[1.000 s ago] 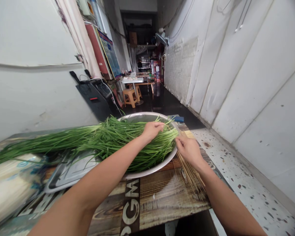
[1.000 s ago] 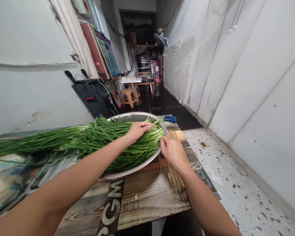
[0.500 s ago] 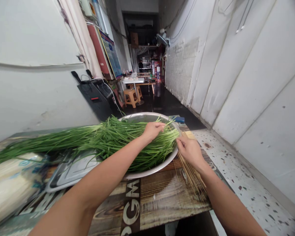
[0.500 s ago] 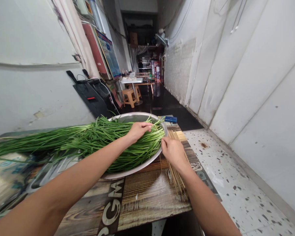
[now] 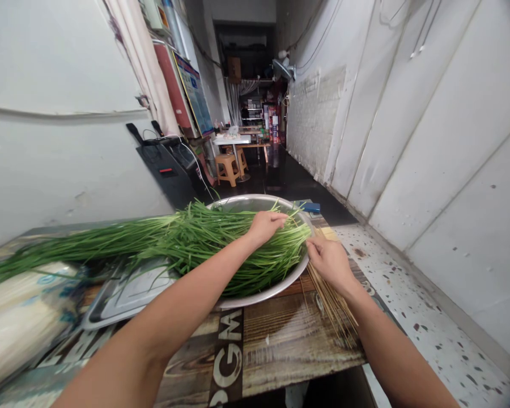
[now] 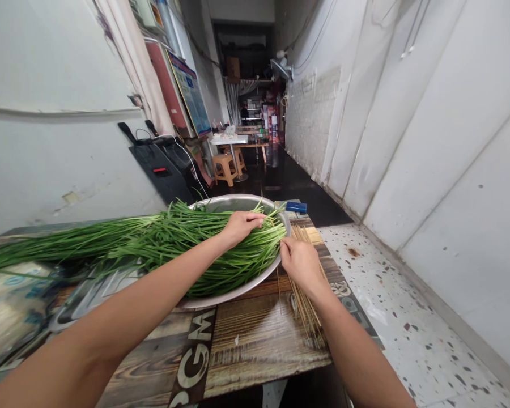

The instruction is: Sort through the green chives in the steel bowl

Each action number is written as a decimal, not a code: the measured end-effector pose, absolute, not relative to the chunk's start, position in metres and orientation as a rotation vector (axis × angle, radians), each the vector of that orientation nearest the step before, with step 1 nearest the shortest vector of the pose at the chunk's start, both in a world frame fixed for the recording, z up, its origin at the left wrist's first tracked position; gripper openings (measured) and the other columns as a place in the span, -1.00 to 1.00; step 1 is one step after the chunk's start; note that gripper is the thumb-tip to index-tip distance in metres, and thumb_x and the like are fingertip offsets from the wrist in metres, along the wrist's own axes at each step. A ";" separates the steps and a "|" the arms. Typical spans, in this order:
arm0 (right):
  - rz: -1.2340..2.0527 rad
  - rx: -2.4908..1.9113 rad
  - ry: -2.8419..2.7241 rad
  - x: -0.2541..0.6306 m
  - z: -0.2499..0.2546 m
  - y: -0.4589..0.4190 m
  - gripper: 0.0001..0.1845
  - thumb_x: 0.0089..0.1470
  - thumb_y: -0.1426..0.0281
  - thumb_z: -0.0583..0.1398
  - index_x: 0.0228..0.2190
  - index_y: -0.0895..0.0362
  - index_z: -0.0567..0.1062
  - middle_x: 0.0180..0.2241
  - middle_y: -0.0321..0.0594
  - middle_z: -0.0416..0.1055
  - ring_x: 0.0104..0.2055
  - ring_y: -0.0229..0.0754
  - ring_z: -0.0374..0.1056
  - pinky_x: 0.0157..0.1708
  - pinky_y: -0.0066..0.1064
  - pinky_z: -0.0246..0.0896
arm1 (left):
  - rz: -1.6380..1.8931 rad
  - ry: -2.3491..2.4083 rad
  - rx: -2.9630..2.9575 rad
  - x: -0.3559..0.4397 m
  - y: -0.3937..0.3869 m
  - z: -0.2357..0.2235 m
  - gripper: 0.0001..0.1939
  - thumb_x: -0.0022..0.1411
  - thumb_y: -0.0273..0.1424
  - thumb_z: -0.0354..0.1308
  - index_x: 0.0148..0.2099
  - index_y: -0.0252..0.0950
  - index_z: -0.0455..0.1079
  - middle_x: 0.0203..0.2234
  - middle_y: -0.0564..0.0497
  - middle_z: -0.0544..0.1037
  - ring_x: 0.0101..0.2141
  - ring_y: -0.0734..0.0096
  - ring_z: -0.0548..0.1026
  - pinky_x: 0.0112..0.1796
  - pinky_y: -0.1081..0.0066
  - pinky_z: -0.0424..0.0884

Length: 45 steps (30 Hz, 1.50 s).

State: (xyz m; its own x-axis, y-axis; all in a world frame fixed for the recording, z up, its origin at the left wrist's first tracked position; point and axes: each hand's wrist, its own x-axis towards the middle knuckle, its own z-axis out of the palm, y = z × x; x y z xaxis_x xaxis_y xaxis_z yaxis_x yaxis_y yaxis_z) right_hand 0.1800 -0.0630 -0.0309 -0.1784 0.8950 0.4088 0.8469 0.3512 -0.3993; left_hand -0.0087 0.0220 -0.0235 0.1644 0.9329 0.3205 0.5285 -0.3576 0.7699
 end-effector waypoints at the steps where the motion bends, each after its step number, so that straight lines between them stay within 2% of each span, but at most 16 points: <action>1: 0.113 -1.508 -2.036 0.180 -0.031 -0.063 -0.68 0.12 0.36 -0.02 -0.54 0.10 0.45 -0.58 -0.27 0.43 -0.54 -0.25 0.26 -0.51 -0.46 -0.13 | 1.076 1.369 1.978 -0.009 0.021 -0.023 -0.73 0.09 -0.38 0.12 -0.17 -0.31 0.54 -0.47 0.02 0.60 -0.33 0.36 0.53 -0.19 0.42 0.36; 9: 0.170 -1.492 -2.007 0.181 -0.032 -0.061 -0.67 0.13 0.35 -0.02 -0.45 0.10 0.51 -0.48 -0.22 0.50 -0.43 -0.22 0.36 -0.46 -0.48 -0.03 | 0.750 1.105 2.087 -0.008 0.014 -0.009 -0.78 0.08 -0.43 0.14 -0.22 -0.26 0.55 -0.24 0.02 0.60 -0.17 0.35 0.51 -0.05 0.40 0.32; 11: 0.173 -1.492 -2.007 0.181 -0.032 -0.062 -0.68 0.12 0.36 -0.01 -0.45 0.10 0.51 -0.48 -0.23 0.50 -0.42 -0.22 0.36 -0.45 -0.48 -0.02 | 0.756 1.184 2.101 -0.013 0.016 -0.005 -0.76 0.11 -0.41 0.11 -0.20 -0.26 0.55 -0.21 0.01 0.59 -0.16 0.34 0.50 -0.06 0.40 0.31; 14: 0.153 -1.499 -2.006 0.181 -0.032 -0.062 -0.68 0.11 0.36 -0.01 -0.47 0.11 0.51 -0.49 -0.23 0.49 -0.43 -0.22 0.35 -0.46 -0.48 -0.03 | 0.854 1.568 2.170 -0.023 0.022 -0.004 -0.74 0.16 -0.41 0.06 -0.17 -0.26 0.54 -0.17 -0.06 0.57 -0.14 0.26 0.47 -0.06 0.34 0.29; 19: 0.135 -1.503 -2.017 0.180 -0.033 -0.061 -0.67 0.12 0.35 -0.02 -0.50 0.10 0.48 -0.55 -0.25 0.46 -0.48 -0.23 0.33 -0.48 -0.47 -0.05 | 0.620 1.929 2.362 -0.034 0.032 -0.021 -0.78 0.08 -0.31 0.18 -0.21 -0.18 0.55 -0.25 -0.11 0.54 -0.14 0.13 0.39 -0.08 0.25 0.23; 23: 0.122 -1.492 -2.022 0.181 -0.033 -0.061 -0.67 0.12 0.35 -0.03 -0.50 0.10 0.48 -0.52 -0.24 0.48 -0.46 -0.21 0.34 -0.48 -0.46 -0.05 | 0.512 1.943 2.378 -0.034 0.036 -0.030 -0.74 0.12 -0.28 0.13 -0.15 -0.17 0.53 -0.24 -0.14 0.51 -0.17 0.14 0.38 -0.14 0.26 0.23; 27: 0.108 -1.485 -2.017 0.181 -0.034 -0.062 -0.68 0.12 0.36 -0.02 -0.50 0.10 0.49 -0.51 -0.23 0.49 -0.46 -0.21 0.33 -0.48 -0.46 -0.05 | 0.622 2.000 2.395 -0.033 0.037 -0.030 -0.75 0.13 -0.30 0.12 -0.15 -0.13 0.52 -0.18 -0.12 0.49 -0.11 0.07 0.33 -0.10 0.18 0.17; 31: 0.106 -1.484 -2.011 0.180 -0.033 -0.062 -0.67 0.12 0.35 -0.02 -0.50 0.10 0.48 -0.50 -0.24 0.48 -0.45 -0.21 0.33 -0.47 -0.46 -0.04 | 0.648 1.989 2.330 -0.032 0.037 -0.028 -0.82 0.13 -0.33 0.12 -0.26 -0.20 0.53 -0.21 -0.13 0.49 -0.10 0.07 0.32 -0.07 0.14 0.11; 34: 0.113 -1.492 -2.021 0.180 -0.031 -0.062 -0.68 0.12 0.35 -0.02 -0.50 0.09 0.48 -0.51 -0.25 0.47 -0.46 -0.22 0.33 -0.47 -0.46 -0.04 | 0.664 1.983 2.329 -0.031 0.036 -0.029 -0.82 0.10 -0.27 0.14 -0.33 -0.23 0.52 -0.20 -0.14 0.48 -0.11 0.05 0.32 -0.08 0.13 0.11; 37: 0.128 -1.501 -2.025 0.180 -0.031 -0.062 -0.69 0.11 0.36 -0.02 -0.51 0.09 0.47 -0.51 -0.25 0.48 -0.45 -0.22 0.33 -0.47 -0.46 -0.05 | 0.663 1.978 2.314 -0.029 0.036 -0.029 -0.82 0.08 -0.29 0.16 -0.28 -0.24 0.49 -0.24 -0.12 0.51 -0.14 0.08 0.35 -0.09 0.13 0.11; 41: 0.137 -1.510 -2.022 0.180 -0.031 -0.062 -0.68 0.12 0.36 -0.02 -0.51 0.09 0.48 -0.52 -0.26 0.47 -0.46 -0.23 0.33 -0.48 -0.46 -0.08 | 0.628 1.995 2.341 -0.028 0.034 -0.026 -0.81 0.13 -0.39 0.09 -0.24 -0.17 0.51 -0.28 -0.08 0.53 -0.16 0.14 0.37 -0.09 0.16 0.09; 45: 0.092 -1.494 -2.034 0.180 -0.032 -0.061 -0.68 0.12 0.36 -0.02 -0.51 0.09 0.48 -0.52 -0.25 0.47 -0.46 -0.22 0.33 -0.49 -0.45 -0.09 | 0.708 1.958 2.340 -0.023 0.029 -0.019 -0.76 0.13 -0.24 0.09 -0.26 -0.14 0.56 -0.32 -0.10 0.52 -0.18 0.10 0.38 -0.07 0.14 0.10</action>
State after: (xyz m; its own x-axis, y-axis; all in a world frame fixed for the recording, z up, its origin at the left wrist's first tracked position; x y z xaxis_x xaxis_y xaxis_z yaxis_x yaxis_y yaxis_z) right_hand 0.1801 -0.0609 -0.0320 -0.1807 0.8865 0.4261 0.8443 0.3620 -0.3951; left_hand -0.0233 0.0294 -0.0188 0.1164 0.9362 0.3316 0.9319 -0.2185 0.2897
